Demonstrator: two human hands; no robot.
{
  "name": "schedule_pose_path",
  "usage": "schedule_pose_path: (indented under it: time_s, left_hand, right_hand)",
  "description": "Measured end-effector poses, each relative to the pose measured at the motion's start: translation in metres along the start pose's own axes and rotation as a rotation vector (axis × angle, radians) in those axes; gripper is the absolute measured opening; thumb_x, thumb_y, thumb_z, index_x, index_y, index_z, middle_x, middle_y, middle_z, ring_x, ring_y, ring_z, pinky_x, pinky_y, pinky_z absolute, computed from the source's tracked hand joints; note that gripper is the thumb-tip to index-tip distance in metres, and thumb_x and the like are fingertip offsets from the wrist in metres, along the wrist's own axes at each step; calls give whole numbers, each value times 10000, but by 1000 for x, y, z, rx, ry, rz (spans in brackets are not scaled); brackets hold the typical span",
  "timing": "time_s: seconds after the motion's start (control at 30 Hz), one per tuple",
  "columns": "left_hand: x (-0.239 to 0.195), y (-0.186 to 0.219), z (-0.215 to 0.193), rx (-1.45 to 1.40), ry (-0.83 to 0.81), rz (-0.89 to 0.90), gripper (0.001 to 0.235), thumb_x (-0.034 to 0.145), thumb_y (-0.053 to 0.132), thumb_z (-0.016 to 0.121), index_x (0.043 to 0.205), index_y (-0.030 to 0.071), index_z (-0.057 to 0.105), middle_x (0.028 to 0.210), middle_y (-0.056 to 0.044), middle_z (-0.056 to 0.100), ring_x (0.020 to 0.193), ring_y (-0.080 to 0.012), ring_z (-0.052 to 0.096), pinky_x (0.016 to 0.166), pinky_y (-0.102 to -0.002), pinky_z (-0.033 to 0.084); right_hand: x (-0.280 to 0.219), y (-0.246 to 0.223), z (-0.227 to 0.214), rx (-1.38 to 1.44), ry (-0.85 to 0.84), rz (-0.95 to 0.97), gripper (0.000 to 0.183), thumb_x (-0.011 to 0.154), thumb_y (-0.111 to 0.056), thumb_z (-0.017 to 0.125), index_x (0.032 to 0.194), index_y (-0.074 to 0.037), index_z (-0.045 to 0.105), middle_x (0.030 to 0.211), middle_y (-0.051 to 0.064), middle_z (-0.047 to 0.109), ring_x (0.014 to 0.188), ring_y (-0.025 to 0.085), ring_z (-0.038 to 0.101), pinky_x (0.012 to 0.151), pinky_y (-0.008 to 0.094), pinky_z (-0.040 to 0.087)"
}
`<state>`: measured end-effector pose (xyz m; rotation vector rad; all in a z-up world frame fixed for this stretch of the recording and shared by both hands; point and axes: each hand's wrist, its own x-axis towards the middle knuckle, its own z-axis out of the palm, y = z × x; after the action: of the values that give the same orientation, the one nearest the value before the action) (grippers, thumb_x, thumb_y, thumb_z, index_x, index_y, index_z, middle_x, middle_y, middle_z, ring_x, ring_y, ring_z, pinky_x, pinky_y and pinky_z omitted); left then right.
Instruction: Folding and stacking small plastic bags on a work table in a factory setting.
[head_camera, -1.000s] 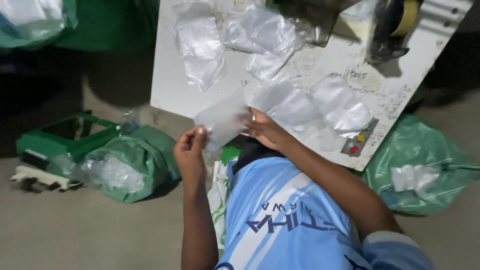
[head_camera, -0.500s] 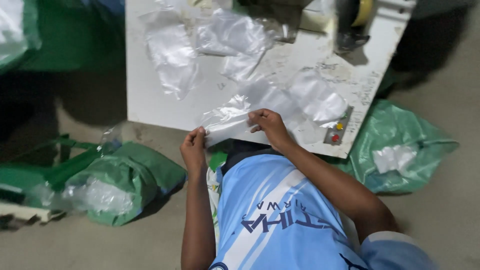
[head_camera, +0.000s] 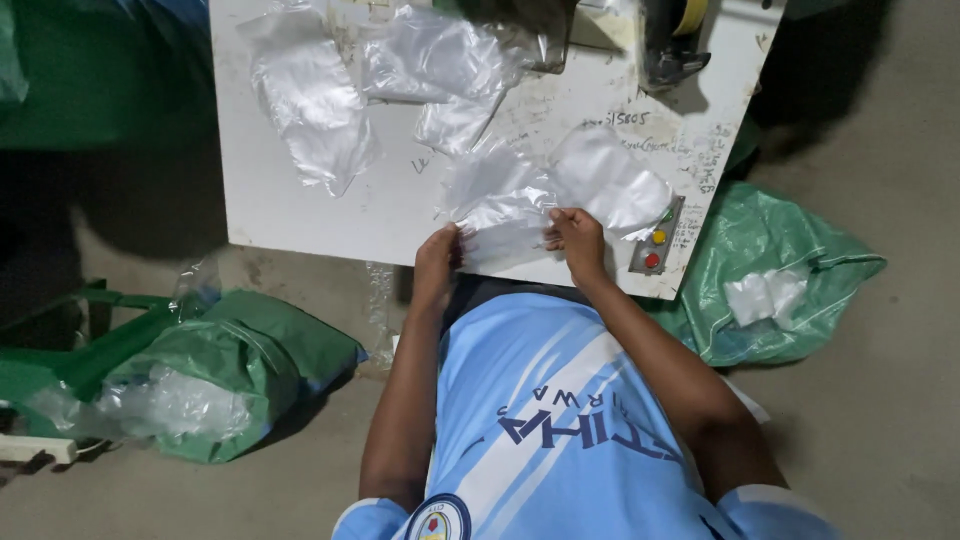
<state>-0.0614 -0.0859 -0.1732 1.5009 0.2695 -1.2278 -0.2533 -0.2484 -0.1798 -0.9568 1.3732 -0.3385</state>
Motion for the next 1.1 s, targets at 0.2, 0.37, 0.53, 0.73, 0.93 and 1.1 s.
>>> schedule_pose_path:
  time_s: [0.2,0.37,0.53,0.73,0.93,1.1]
  left_hand:
    - [1,-4,-8,84,16,59,508,888,160,839,1321,-14,638,972,-83,760,802,-138,667,682,-247,514]
    - [-20,13,-1,87,62,85,516,867,163,859,1308,-9,653,977,-95,783,852,-126,698,697,-213,523]
    - [-20,9,-2,84,87,65,505,855,172,870,1290,5,675,953,-80,787,847,-139,719,701,-236,539]
    - [4,-19,-14,74,102,87,474,863,175,859,1268,11,675,933,-46,768,864,-107,692,731,-220,538]
    - [17,-36,-17,148,113,129,433,873,186,871,1246,41,703,926,-54,767,837,-137,694,761,-295,556]
    - [9,-17,-1,473,170,263,281,935,201,802,1191,99,748,954,-98,780,890,-203,731,792,-360,573]
  right_hand:
    - [-6,-15,5,-38,-21,0,268,1040,-243,667,1092,20,662,837,196,742,696,218,756,555,284,650]
    - [-7,-15,9,-21,-36,4,291,1043,-272,659,1080,16,660,850,211,739,712,232,761,559,275,651]
    - [-1,-4,7,18,-54,19,298,1037,-271,666,1102,19,655,862,213,739,722,242,764,554,287,654]
    - [-4,-4,4,121,-96,-24,369,941,-165,786,1216,9,613,944,169,743,774,212,753,589,264,653]
    - [-8,-2,-4,-26,-99,-55,525,907,-121,810,1331,29,539,937,193,731,781,218,751,589,286,649]
    - [-22,-13,-8,-789,120,-527,534,919,-140,803,1338,-27,493,1166,147,559,1051,329,610,865,470,520]
